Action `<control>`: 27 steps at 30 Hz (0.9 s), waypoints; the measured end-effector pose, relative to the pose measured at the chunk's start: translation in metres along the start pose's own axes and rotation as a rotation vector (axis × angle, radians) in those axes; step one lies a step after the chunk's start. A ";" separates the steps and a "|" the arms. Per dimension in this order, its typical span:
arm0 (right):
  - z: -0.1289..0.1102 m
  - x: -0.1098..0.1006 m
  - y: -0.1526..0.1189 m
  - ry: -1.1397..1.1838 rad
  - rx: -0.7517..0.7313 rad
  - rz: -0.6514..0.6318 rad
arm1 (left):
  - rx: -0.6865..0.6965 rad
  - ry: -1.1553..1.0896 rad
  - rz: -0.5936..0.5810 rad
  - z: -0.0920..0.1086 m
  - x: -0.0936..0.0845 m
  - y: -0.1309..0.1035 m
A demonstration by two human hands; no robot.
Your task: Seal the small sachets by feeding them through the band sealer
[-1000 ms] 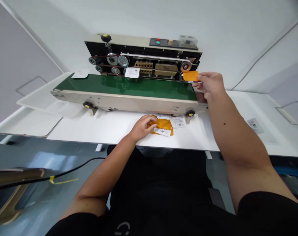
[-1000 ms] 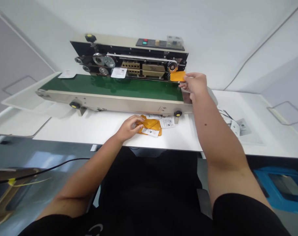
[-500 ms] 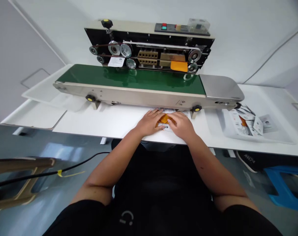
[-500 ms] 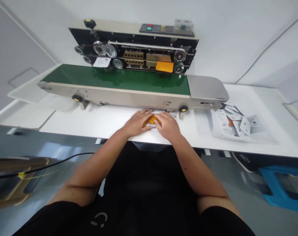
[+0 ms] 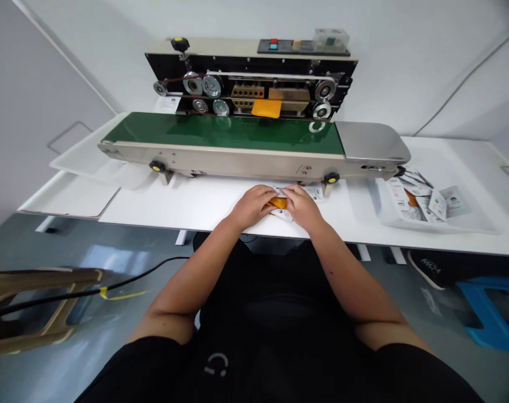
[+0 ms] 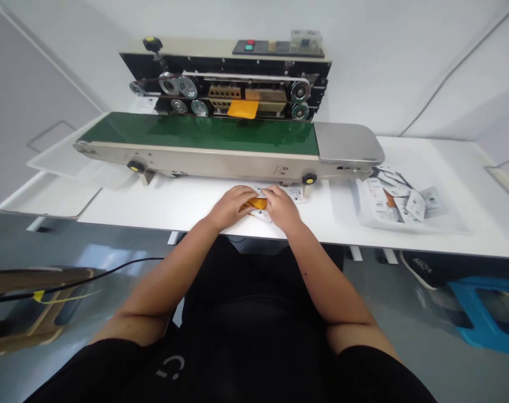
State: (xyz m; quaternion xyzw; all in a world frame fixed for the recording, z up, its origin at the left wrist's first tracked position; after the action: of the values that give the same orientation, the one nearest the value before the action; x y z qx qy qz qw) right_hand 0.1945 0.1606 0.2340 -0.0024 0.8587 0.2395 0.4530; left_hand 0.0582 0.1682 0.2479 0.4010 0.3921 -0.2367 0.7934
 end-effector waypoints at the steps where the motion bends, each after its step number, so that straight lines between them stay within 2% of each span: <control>1: -0.002 -0.002 -0.001 -0.013 -0.007 0.012 | -0.013 -0.005 0.005 -0.002 0.000 -0.001; 4: -0.009 -0.013 -0.004 -0.088 -0.043 0.103 | -0.106 -0.014 0.018 -0.012 0.001 -0.003; 8: -0.022 -0.048 -0.017 -0.104 -0.126 0.356 | -0.258 0.024 0.022 -0.028 0.001 -0.007; 11: -0.022 -0.082 -0.026 -0.024 -0.137 0.462 | -0.229 0.081 0.025 -0.026 -0.003 -0.005; 13: -0.007 -0.113 -0.022 0.091 -0.025 0.519 | -0.147 0.102 0.043 -0.019 -0.006 -0.002; 15: 0.021 -0.150 -0.011 0.263 0.155 0.607 | -0.089 0.111 0.077 -0.014 -0.011 0.000; 17: 0.050 -0.184 0.009 0.438 0.323 0.686 | -0.064 0.117 0.109 -0.012 -0.014 0.000; 19: 0.074 -0.209 0.037 0.568 0.450 0.720 | -0.049 0.125 0.106 -0.010 -0.013 0.001; 22: 0.104 -0.218 0.079 0.753 0.613 0.669 | -0.052 0.133 0.057 -0.010 -0.007 0.002; 27: 0.129 -0.187 0.124 0.874 0.755 0.537 | -0.106 0.114 0.041 -0.016 -0.006 0.001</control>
State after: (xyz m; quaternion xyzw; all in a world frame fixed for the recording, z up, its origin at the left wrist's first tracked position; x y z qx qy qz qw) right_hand 0.3773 0.2842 0.3696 0.2755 0.9602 0.0025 -0.0454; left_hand 0.0485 0.1818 0.2470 0.3791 0.4404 -0.1760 0.7946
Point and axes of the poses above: each hand's wrist, its own y-axis towards the middle knuckle, its own x-axis out of the palm, z = x × y, the point moved 10 cm from there along y, towards the middle knuckle, and after that the axes turned 1 degree about x, right-handed, at the moved point
